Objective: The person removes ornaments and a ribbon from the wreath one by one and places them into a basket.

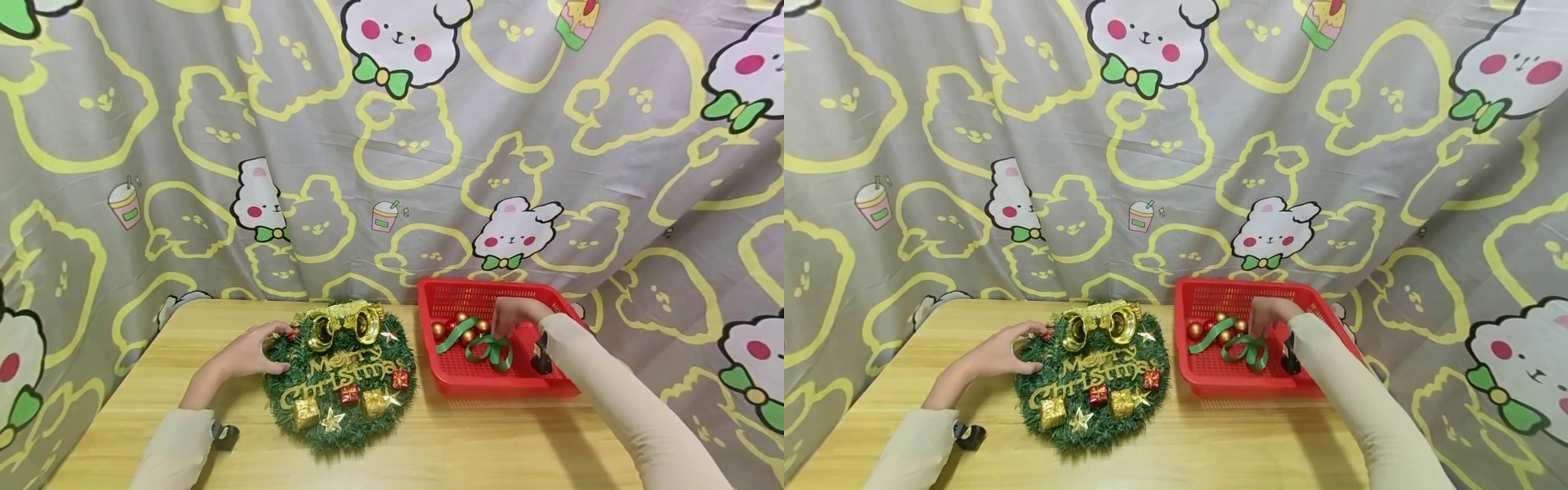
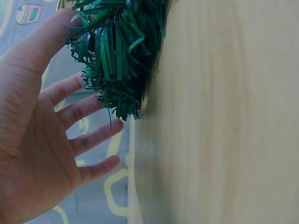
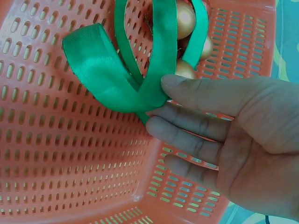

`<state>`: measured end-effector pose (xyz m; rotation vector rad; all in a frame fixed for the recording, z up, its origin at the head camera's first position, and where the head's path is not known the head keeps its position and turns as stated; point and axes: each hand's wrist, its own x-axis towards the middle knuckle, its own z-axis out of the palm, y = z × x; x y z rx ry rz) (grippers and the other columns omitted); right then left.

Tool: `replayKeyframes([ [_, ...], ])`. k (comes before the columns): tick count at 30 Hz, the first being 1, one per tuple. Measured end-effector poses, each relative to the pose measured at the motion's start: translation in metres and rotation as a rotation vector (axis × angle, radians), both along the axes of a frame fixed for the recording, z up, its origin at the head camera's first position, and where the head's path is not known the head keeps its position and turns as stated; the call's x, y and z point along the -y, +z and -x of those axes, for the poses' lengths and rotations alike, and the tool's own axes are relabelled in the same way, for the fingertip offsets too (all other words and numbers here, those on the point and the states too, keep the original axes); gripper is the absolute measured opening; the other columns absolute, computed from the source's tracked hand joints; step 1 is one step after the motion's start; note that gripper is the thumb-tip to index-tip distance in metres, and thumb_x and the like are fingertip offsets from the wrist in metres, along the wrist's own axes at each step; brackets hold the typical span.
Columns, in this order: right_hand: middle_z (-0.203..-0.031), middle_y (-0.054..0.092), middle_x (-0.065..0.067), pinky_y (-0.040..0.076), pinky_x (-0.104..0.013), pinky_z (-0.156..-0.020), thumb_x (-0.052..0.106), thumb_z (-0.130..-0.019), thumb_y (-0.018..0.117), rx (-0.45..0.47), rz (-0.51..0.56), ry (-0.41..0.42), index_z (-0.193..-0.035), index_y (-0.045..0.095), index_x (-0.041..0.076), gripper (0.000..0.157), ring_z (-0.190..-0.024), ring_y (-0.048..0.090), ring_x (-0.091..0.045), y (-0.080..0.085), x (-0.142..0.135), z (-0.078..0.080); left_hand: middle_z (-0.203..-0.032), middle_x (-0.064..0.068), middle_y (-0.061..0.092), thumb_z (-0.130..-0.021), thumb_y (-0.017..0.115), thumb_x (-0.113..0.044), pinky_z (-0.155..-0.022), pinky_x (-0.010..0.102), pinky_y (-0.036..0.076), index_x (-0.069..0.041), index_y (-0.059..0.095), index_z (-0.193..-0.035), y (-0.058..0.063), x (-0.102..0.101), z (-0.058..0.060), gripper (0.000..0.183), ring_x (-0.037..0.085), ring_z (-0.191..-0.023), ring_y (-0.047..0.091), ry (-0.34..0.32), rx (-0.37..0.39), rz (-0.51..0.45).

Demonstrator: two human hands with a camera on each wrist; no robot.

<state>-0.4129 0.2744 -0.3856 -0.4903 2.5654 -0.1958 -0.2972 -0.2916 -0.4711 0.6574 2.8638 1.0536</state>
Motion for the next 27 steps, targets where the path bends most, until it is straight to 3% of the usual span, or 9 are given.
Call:
replayKeyframes([
  [12,-0.078,0.078,-0.002,0.062,-0.039,-0.074,0.007,-0.084,0.077,0.006,0.001,0.012,-0.086,0.081,0.005,0.004,-0.068,0.07,-0.007,-0.0021,0.0,0.0,-0.147,0.023,0.052,-0.081,0.085,-0.036,-0.106,0.065,0.046,-0.005,0.052,-0.142,-0.001,-0.0019,0.0032,0.076,0.05,-0.129,0.052,-0.002,0.017,-0.002],
  [19,-0.082,0.078,-0.002,0.063,-0.042,-0.079,0.013,-0.085,0.081,-0.003,-0.023,0.002,-0.093,0.081,0.009,0.009,-0.072,0.07,-0.009,0.0026,0.0012,-0.0011,-0.145,0.023,0.053,-0.081,0.085,-0.034,-0.106,0.066,0.046,-0.004,0.052,-0.142,-0.0001,-0.0019,0.0059,0.075,0.051,-0.129,0.052,-0.004,0.005,0.004],
  [27,-0.093,0.075,-0.001,0.06,-0.048,-0.089,0.008,-0.082,0.081,0.012,-0.003,-0.028,-0.103,0.079,0.006,0.02,-0.081,0.064,-0.014,0.0076,0.0015,-0.0028,-0.145,0.024,0.053,-0.081,0.084,-0.033,-0.106,0.064,0.047,-0.003,0.052,-0.141,-0.0019,-0.0004,0.0055,0.074,0.05,-0.129,0.052,-0.014,0.014,-0.003],
])
